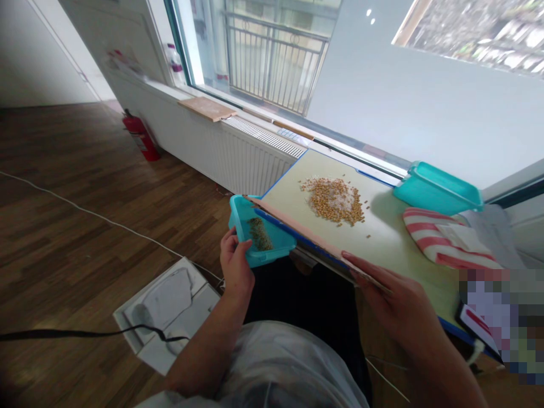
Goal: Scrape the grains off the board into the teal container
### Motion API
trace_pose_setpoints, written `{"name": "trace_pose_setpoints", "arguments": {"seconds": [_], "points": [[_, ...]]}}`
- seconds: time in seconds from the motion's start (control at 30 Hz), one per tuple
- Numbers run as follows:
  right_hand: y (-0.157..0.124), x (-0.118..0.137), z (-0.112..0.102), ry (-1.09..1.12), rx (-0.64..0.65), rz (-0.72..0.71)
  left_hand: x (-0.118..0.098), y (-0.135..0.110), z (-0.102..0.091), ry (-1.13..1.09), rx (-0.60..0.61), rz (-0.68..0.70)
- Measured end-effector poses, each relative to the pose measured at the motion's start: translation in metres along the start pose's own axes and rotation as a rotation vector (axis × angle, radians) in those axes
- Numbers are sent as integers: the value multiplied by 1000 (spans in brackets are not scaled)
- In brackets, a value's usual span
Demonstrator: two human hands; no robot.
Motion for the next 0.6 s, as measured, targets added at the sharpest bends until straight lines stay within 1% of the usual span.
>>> {"name": "trace_pose_setpoints", "arguments": {"seconds": [0.07, 0.13, 0.3, 0.33, 0.47, 0.6], "points": [[1, -2, -1, -15, -16, 36, 0, 0, 0, 5, 3, -4], [1, -2, 0, -20, -9, 44, -1, -1, 0, 11, 3, -5], [-8, 6, 1, -9, 56, -45, -1, -9, 1, 19, 7, -1], [-10, 6, 0, -6, 56, -49, -1, -12, 2, 18, 11, 2], [-14, 0, -8, -22, 1, 11, 0, -21, 2, 20, 14, 19], [-16, 1, -8, -37, 47, -64, 2, -21, 1, 17, -1, 22]]}}
Point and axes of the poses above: each hand's wrist, its own y-axis towards the middle knuckle, its own z-axis out of the palm, x = y × z, the point moved 9 cm from there along y, towards the middle knuckle, and after that the axes turned 15 degrees about -x, right-handed, at the moved point
